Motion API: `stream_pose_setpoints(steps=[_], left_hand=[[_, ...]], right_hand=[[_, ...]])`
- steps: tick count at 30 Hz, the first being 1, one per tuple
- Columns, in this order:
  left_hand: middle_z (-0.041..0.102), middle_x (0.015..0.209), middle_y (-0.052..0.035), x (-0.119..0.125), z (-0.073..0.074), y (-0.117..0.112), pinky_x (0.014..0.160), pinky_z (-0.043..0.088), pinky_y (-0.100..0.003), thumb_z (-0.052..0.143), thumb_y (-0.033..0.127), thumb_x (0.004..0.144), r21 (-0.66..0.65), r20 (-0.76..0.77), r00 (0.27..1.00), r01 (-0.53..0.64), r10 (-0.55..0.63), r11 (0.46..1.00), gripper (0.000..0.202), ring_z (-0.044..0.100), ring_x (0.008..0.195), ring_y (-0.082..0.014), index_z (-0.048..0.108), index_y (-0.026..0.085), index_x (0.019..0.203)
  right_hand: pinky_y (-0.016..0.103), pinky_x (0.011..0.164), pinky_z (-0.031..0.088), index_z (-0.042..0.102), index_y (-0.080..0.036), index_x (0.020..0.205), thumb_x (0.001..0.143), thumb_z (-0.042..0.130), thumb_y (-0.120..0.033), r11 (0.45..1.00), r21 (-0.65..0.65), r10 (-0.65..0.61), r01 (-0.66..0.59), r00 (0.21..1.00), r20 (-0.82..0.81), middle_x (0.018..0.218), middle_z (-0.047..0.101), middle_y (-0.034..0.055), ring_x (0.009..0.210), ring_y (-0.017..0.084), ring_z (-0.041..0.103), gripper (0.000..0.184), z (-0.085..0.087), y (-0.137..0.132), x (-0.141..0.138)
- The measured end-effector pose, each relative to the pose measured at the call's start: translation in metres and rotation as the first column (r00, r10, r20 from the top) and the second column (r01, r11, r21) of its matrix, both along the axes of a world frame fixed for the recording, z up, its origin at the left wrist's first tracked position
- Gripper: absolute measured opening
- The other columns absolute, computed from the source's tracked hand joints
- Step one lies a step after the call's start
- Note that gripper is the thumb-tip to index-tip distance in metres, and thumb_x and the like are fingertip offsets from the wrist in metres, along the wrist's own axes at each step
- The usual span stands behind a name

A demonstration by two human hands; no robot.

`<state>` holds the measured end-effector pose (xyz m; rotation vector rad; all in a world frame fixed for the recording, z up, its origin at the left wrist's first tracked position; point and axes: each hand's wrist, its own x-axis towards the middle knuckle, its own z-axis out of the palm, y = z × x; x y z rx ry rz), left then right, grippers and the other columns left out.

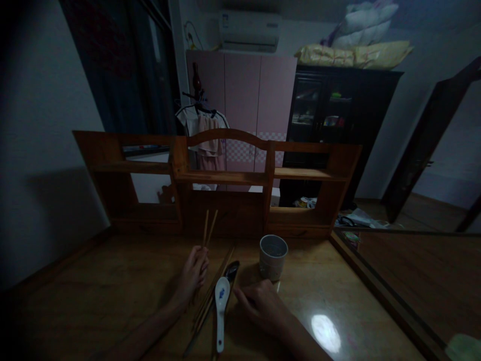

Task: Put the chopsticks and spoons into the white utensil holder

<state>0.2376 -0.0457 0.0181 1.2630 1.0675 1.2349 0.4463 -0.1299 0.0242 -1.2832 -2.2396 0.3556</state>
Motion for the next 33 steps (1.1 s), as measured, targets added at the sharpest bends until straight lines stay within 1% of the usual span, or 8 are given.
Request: stream_pose_setpoints(steps=[4,7,10,13,17,25,28,33], left_hand=[[0.042,0.064,0.0089,0.001,0.009,-0.008,0.039,0.028,-0.014,0.044,0.055,0.088,0.103,-0.068,0.993,-0.088,0.095,0.991,0.030,0.040,0.045,-0.0066,0.047,0.026,0.097],[0.057,0.075,0.0036,0.001,0.016,-0.020,0.059,0.044,-0.021,0.046,0.048,0.090,0.208,-0.126,0.985,-0.092,0.120,0.974,0.026,0.057,0.067,-0.0131,0.052,0.024,0.100],[0.067,0.091,-0.0014,-0.002,0.015,-0.028,0.074,0.047,-0.027,0.042,0.040,0.093,0.372,-0.257,0.962,0.010,0.092,0.928,0.024,0.063,0.083,-0.0177,0.053,0.023,0.107],[0.071,0.097,-0.0035,-0.006,0.010,-0.030,0.073,0.048,-0.029,0.039,0.035,0.095,0.461,-0.397,0.917,0.162,0.040,0.873,0.024,0.066,0.082,-0.0186,0.051,0.023,0.112],[0.072,0.094,-0.0028,-0.008,0.008,-0.029,0.070,0.049,-0.029,0.037,0.033,0.096,0.470,-0.457,0.889,0.224,0.018,0.854,0.026,0.067,0.077,-0.0180,0.052,0.024,0.115],[0.070,0.099,-0.0041,-0.002,0.018,-0.029,0.078,0.048,-0.030,0.034,0.035,0.097,0.464,-0.398,0.917,0.171,0.033,0.869,0.030,0.065,0.087,-0.0175,0.055,0.024,0.116],[0.071,0.104,-0.0034,-0.004,0.020,-0.029,0.081,0.048,-0.029,0.037,0.036,0.096,0.438,-0.314,0.949,0.134,0.012,0.889,0.030,0.065,0.091,-0.0174,0.056,0.025,0.117],[0.073,0.096,-0.0025,-0.006,0.024,-0.021,0.079,0.049,-0.027,0.041,0.036,0.094,0.413,-0.221,0.974,0.147,-0.057,0.899,0.029,0.067,0.087,-0.0180,0.066,0.023,0.102]], right_hand=[[0.025,0.050,0.021,0.044,-0.016,0.057,0.100,0.035,-0.033,1.000,-0.009,0.001,-0.001,1.000,-0.002,0.052,0.037,-0.0049,0.045,0.006,0.034,0.047,-0.004,0.000,0.000],[0.024,0.052,0.027,0.051,-0.017,0.065,0.099,0.039,-0.032,0.999,0.006,-0.034,0.035,0.995,-0.094,0.059,0.048,-0.0027,0.051,0.009,0.044,0.039,0.004,-0.002,-0.003],[0.023,0.063,0.040,0.058,-0.018,0.101,0.096,0.047,-0.033,0.996,0.004,-0.085,0.091,0.945,-0.316,0.079,0.060,0.0013,0.071,0.014,0.056,0.019,0.029,-0.005,-0.010],[0.027,0.077,0.046,0.046,-0.023,0.129,0.093,0.054,-0.034,0.997,0.049,-0.033,0.065,0.871,-0.490,0.095,0.063,0.0030,0.086,0.017,0.060,0.038,0.062,-0.010,-0.024],[0.028,0.078,0.047,0.057,-0.023,0.115,0.093,0.054,-0.029,0.984,0.163,0.020,0.073,0.862,-0.507,0.103,0.061,0.0053,0.089,0.018,0.060,0.023,0.092,-0.012,-0.045],[0.024,0.074,0.048,0.061,-0.022,0.108,0.094,0.054,-0.024,0.964,0.252,0.043,0.090,0.877,-0.478,0.100,0.061,0.0042,0.084,0.014,0.060,0.016,0.102,0.008,-0.066],[0.024,0.072,0.046,0.061,-0.020,0.099,0.093,0.055,-0.024,0.972,0.231,0.058,0.043,0.909,-0.412,0.092,0.061,0.0020,0.081,0.014,0.059,0.009,0.116,0.018,-0.067],[0.021,0.067,0.044,0.062,-0.019,0.094,0.093,0.054,-0.024,0.992,0.109,0.095,-0.065,0.950,-0.296,0.085,0.062,0.0001,0.077,0.013,0.059,0.009,0.136,0.047,-0.060]])
